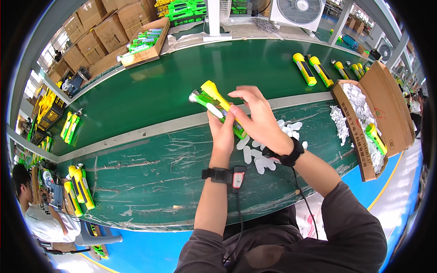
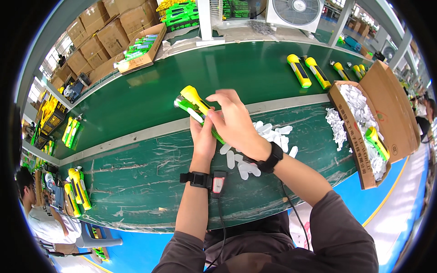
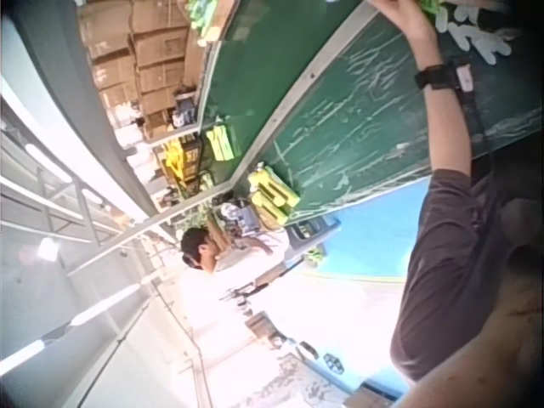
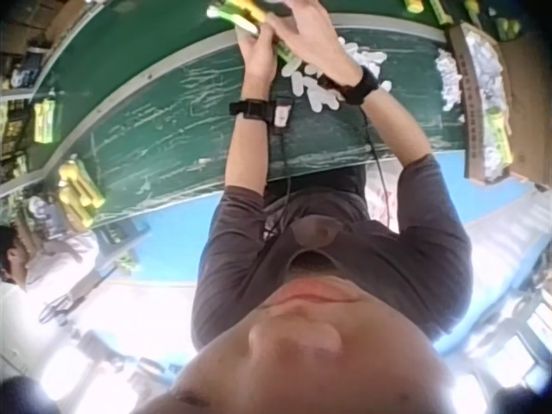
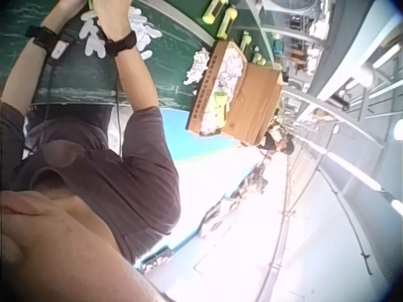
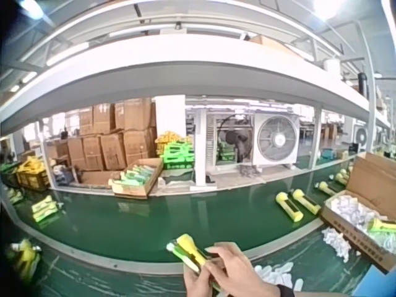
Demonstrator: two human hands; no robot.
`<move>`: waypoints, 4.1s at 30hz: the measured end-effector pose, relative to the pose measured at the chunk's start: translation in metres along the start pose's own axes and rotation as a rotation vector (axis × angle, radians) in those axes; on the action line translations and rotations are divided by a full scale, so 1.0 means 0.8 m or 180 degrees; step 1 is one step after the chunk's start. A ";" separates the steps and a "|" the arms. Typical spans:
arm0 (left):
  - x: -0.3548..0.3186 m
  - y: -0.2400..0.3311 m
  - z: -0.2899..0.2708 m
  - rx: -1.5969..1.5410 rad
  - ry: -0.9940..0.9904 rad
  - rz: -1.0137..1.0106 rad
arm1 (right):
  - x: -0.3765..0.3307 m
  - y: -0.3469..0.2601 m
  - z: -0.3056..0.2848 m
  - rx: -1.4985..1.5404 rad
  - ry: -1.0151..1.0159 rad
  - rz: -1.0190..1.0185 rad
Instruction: The person is assembling solar-powered flashlights by inserting internal components into the yellow and green plastic casings.
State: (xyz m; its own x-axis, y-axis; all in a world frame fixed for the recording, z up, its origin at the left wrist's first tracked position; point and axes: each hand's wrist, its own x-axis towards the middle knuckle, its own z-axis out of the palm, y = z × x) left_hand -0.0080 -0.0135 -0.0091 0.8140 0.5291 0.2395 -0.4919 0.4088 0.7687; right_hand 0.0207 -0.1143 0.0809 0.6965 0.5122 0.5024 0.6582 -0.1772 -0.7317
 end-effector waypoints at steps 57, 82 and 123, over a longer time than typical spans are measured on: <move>-0.001 0.017 -0.016 -0.1048 -0.0083 -0.1030 | -0.034 0.089 -0.142 -0.1025 -0.0737 0.1013; -0.002 0.025 0.010 -0.0826 -0.0135 -0.1166 | -0.082 0.247 -0.343 -0.2967 -0.0518 0.1519; -0.009 0.015 0.023 0.0480 -0.0476 -0.0369 | 0.046 0.056 -0.007 0.1415 -0.0275 0.1907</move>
State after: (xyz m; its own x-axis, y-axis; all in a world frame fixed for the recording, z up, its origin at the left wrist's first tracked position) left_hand -0.0143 -0.0258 0.0091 0.9046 0.3645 0.2212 -0.3501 0.3389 0.8733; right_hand 0.0774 -0.1079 0.0694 0.8622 0.5024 -0.0649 -0.0168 -0.0997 -0.9949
